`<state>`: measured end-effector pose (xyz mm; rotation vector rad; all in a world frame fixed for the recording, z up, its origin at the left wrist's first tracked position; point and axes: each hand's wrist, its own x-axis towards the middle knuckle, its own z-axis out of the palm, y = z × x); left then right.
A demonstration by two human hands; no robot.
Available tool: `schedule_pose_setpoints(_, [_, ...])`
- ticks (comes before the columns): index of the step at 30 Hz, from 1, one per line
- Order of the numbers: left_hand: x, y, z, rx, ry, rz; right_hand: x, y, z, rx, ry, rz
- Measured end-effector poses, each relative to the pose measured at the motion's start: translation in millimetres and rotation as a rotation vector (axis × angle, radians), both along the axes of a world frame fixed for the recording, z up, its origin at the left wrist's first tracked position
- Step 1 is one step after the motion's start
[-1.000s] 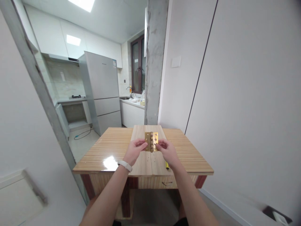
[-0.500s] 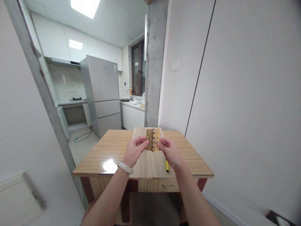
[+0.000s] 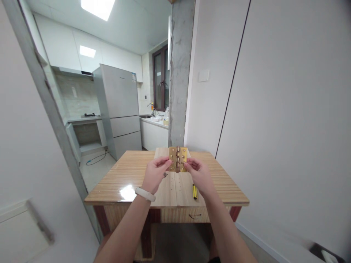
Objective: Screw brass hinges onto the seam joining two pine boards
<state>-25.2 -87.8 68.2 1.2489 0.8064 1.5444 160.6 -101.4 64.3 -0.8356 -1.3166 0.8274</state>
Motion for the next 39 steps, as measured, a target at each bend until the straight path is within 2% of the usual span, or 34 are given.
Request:
schedule_pose_setpoints(4, [-4, 3, -3.1, -0.15, -0.194, -0.355, 6, 0, 3.3, -0.146, 0.134, 0.322])
schedule_pose_setpoints(6, [-2, 0, -2.9, -0.17, -0.23, -0.447, 3, -2, 2.6, -0.19, 0.202, 0.449])
schedule_pose_setpoints(8, [0, -2, -1.6, -0.165, -0.231, -0.459, 0, -3, 0.8, -0.215, 0.248, 0.481])
schedule_pose_setpoints(10, [0, -4, 0.5, -0.15, -0.202, -0.387, 0, -2, -0.4, -0.218, 0.258, 0.402])
schedule_pose_setpoints(12, [-3, -5, 2.9, -0.117, -0.115, -0.258, 2, -1, 0.3, -0.187, 0.2, 0.257])
schedule_pose_setpoints(16, [-7, -6, 6.9, 0.063, 0.201, -0.017, 3, -4, 5.6, -0.03, -0.09, -0.022])
schedule_pose_setpoints(19, [-6, -5, 6.2, 0.153, 0.276, 0.042, -1, -9, 7.1, 0.059, -0.228, -0.157])
schedule_pose_setpoints(24, [1, 2, -5.3, 0.033, -0.01, -0.121, -9, -17, 1.9, 0.078, -0.137, -0.129])
schedule_pose_setpoints(28, [3, 6, -14.3, -0.072, -0.245, -0.265, -16, -29, 5.8, 0.099, -0.177, -0.192])
schedule_pose_setpoints(32, [3, 5, -15.2, -0.066, -0.285, -0.356, -21, -44, 18.2, 0.132, -0.293, -0.286])
schedule_pose_setpoints(36, [7, 7, -14.5, -0.059, -0.329, -0.386, -36, -56, 22.9, 0.285, -0.47, -0.44])
schedule_pose_setpoints(39, [13, 13, -16.9, -0.121, -0.397, -0.48, -58, -64, 19.2, 0.458, -0.604, -0.534])
